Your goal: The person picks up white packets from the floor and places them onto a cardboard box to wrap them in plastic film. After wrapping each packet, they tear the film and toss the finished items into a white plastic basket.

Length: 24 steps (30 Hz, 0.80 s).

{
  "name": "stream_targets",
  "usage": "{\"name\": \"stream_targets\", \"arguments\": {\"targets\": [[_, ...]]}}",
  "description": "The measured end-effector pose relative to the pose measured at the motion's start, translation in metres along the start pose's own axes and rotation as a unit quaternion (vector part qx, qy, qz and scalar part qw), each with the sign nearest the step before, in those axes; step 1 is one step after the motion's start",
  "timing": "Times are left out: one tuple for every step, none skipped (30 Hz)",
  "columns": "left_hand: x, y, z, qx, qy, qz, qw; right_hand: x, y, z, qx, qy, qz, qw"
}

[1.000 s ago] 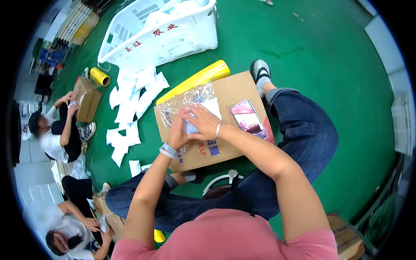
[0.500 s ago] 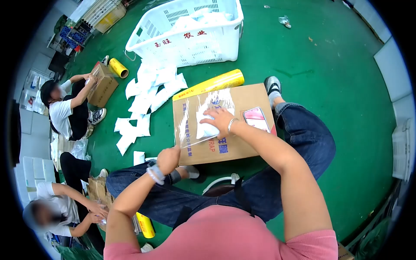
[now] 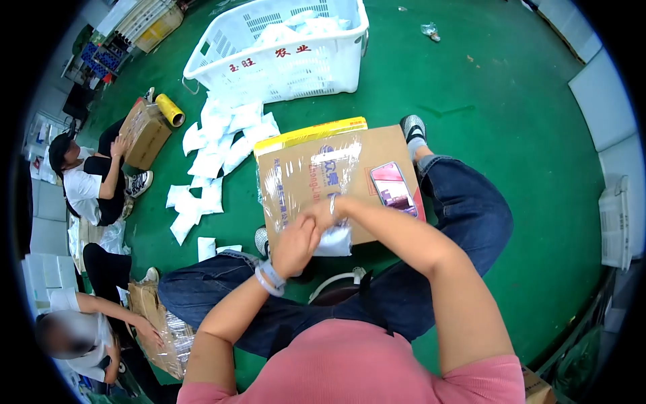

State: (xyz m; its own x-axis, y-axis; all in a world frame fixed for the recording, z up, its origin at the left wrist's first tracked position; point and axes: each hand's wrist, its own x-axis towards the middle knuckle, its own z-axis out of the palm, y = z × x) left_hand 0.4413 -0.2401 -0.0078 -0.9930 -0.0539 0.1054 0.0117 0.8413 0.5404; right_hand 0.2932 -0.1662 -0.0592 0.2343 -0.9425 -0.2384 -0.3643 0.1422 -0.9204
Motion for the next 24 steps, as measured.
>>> {"name": "stream_targets", "arguments": {"targets": [[0.006,-0.013,0.005,-0.018,0.019,0.015,1.000,0.000,0.006,-0.008,0.006,-0.003,-0.003,1.000],[0.009,-0.024,0.012,-0.039,0.039,0.029,0.998,-0.003,0.014,-0.014,-0.012,0.051,0.035,0.998],[0.013,-0.038,0.021,-0.040,0.040,0.025,0.998,-0.007,0.019,-0.017,-0.034,0.106,0.074,0.991],[0.017,-0.053,0.031,-0.037,0.034,0.001,0.999,-0.013,0.019,-0.013,-0.033,0.102,0.075,0.991],[0.021,-0.066,0.037,-0.034,0.029,-0.023,0.999,-0.020,0.015,-0.005,-0.083,0.180,0.077,0.977],[0.025,-0.079,0.044,-0.037,0.031,-0.024,0.999,-0.028,0.012,0.003,-0.135,0.256,0.077,0.954],[0.029,-0.089,0.051,-0.058,0.051,-0.053,0.996,-0.040,0.005,0.018,-0.178,0.304,0.012,0.936],[0.031,-0.094,0.057,-0.081,0.071,-0.085,0.991,-0.049,-0.001,0.030,-0.217,0.292,0.011,0.932],[0.033,-0.095,0.059,-0.050,0.102,-0.042,0.993,-0.057,-0.010,0.040,-0.302,0.296,0.009,0.906],[0.031,-0.094,0.065,-0.056,0.101,-0.050,0.992,-0.062,-0.016,0.048,-0.383,0.300,0.005,0.874],[0.033,-0.095,0.066,-0.063,0.110,-0.057,0.990,-0.061,-0.013,0.051,-0.383,0.299,0.005,0.874],[0.039,-0.098,0.064,-0.068,0.122,-0.061,0.988,-0.057,-0.007,0.051,-0.406,0.279,0.043,0.869],[0.043,-0.097,0.063,-0.081,0.119,-0.080,0.986,-0.055,-0.004,0.050,-0.428,0.257,0.081,0.863],[0.040,-0.097,0.060,-0.079,0.123,-0.079,0.986,-0.055,-0.002,0.050,-0.431,0.258,0.079,0.861],[0.042,-0.098,0.055,-0.098,0.051,-0.144,0.983,-0.056,0.001,0.042,-0.364,0.242,0.059,0.898],[0.043,-0.099,0.049,-0.117,-0.021,-0.209,0.971,-0.057,0.002,0.034,-0.294,0.223,0.039,0.929],[0.039,-0.097,0.040,-0.113,-0.014,-0.206,0.972,-0.058,-0.004,0.028,-0.239,0.192,0.060,0.950],[0.030,-0.097,0.029,-0.168,-0.065,-0.178,0.968,-0.062,-0.010,0.022,-0.245,0.196,0.055,0.948],[0.025,-0.094,0.016,-0.219,-0.119,-0.148,0.957,-0.068,-0.020,0.017,-0.181,0.159,0.060,0.969],[0.024,-0.083,0.002,-0.259,-0.188,-0.196,0.927,-0.072,-0.024,0.015,-0.114,0.119,0.065,0.984],[0.026,-0.074,-0.014,-0.249,-0.235,-0.206,0.917,-0.073,-0.019,0.019,-0.061,0.119,0.069,0.989],[0.027,-0.068,-0.025,-0.240,-0.279,-0.216,0.904,-0.076,-0.023,0.019,-0.063,0.120,0.063,0.989],[0.026,-0.075,-0.025,-0.235,-0.279,-0.219,0.905,-0.080,-0.031,0.021,0.047,0.132,0.064,0.988],[0.023,-0.085,-0.022,-0.334,-0.313,-0.257,0.851,-0.083,-0.033,0.023,0.159,0.142,0.065,0.975]]}}
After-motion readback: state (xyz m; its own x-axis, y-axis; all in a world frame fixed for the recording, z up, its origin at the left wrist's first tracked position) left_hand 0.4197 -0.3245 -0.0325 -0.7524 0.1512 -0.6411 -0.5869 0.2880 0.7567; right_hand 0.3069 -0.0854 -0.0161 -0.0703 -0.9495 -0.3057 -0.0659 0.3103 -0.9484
